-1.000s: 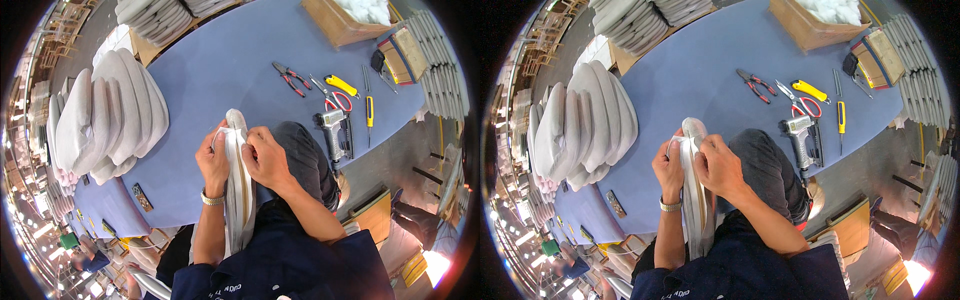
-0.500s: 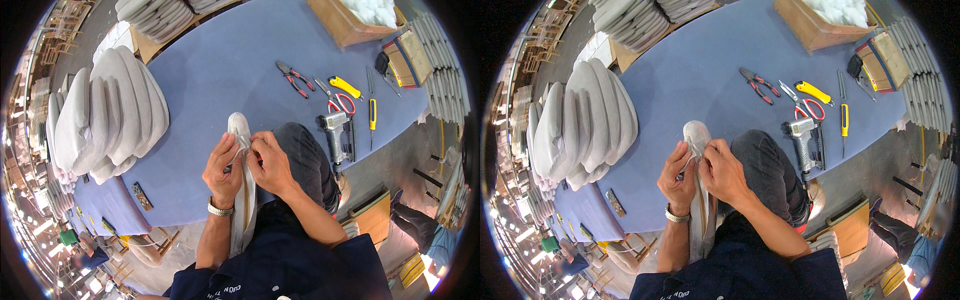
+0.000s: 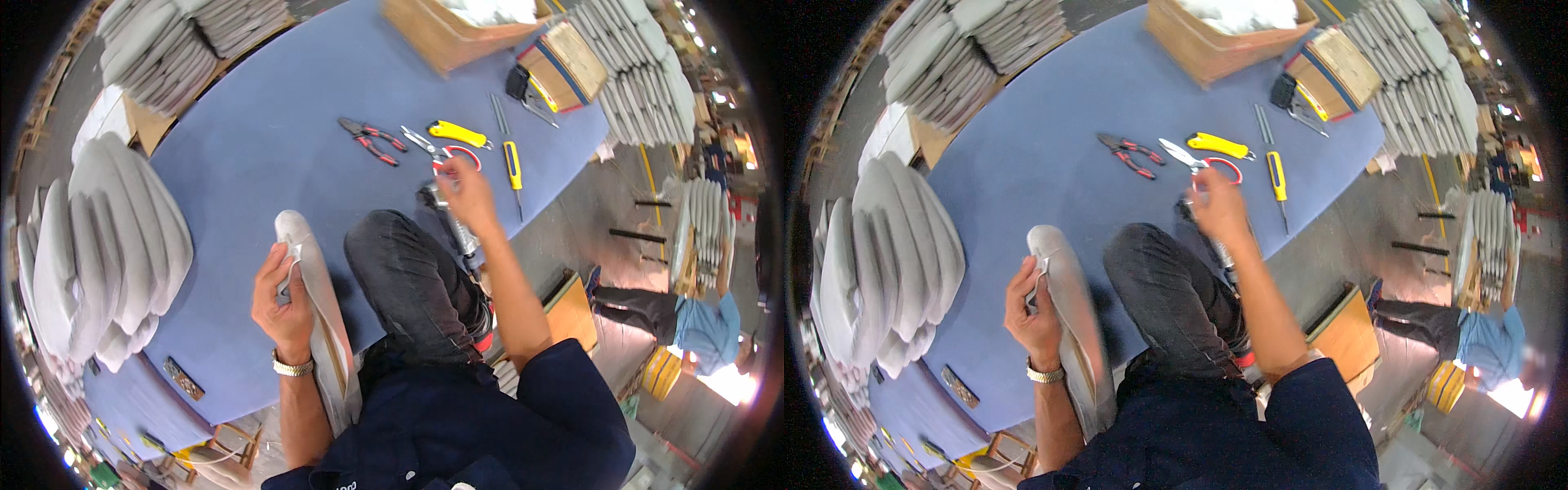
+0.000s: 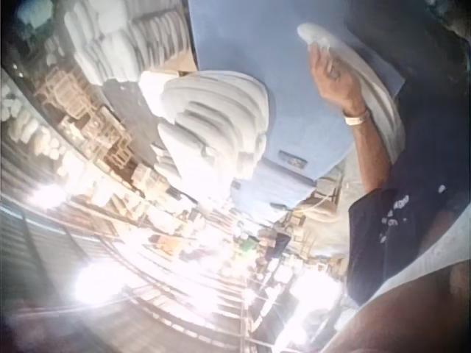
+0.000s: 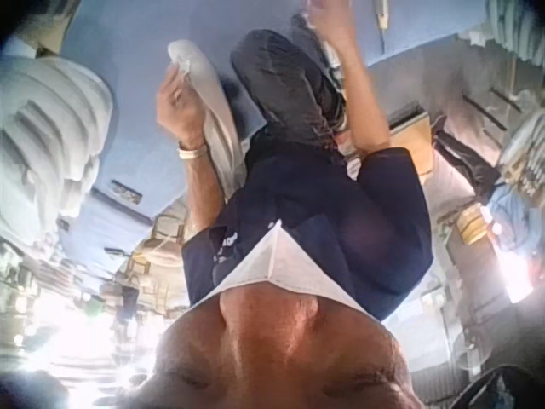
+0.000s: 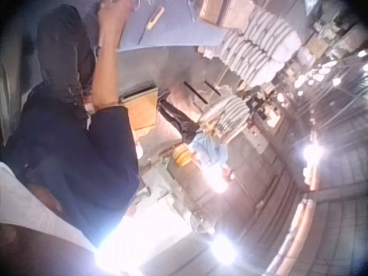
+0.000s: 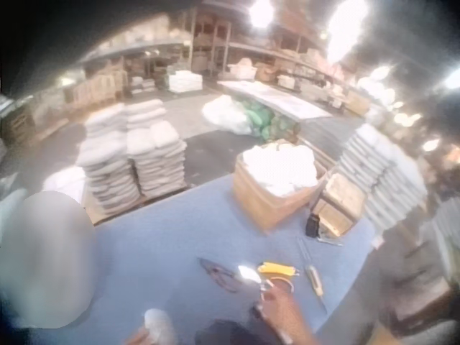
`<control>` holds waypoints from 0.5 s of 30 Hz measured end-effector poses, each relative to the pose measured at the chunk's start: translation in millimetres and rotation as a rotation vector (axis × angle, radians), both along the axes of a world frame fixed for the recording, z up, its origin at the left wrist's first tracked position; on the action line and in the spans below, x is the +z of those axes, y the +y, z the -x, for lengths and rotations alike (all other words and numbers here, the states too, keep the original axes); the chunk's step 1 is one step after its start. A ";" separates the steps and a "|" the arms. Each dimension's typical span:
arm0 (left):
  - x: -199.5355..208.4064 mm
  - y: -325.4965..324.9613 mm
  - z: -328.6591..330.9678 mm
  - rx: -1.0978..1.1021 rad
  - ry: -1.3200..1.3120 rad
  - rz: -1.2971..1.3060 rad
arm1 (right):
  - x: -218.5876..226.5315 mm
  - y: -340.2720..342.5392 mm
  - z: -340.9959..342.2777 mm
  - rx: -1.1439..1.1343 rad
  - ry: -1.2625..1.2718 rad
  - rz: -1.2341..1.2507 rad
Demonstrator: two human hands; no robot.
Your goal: The person assembles a cushion by folding and stapling its fabric cover, trimming excess material with scissors and a utility knife, and then stacking the finished unit. The process is repeated for multiple cushions on a workbench in a factory setting.
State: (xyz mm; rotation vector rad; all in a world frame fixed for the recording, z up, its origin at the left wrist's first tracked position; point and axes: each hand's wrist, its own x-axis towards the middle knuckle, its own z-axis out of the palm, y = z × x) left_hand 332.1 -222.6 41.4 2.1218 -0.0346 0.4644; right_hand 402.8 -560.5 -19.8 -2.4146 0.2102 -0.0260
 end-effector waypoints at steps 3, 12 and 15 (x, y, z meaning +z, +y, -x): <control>-1.5 9.7 8.5 0.043 0.046 0.072 | -29.2 -34.6 -33.7 0.062 0.108 0.254; -10.2 6.5 13.7 0.059 0.035 0.162 | -159.3 -106.4 -90.7 0.430 0.029 0.496; -3.0 7.2 16.3 0.090 0.047 0.207 | -76.7 -66.7 -89.2 0.437 0.142 0.470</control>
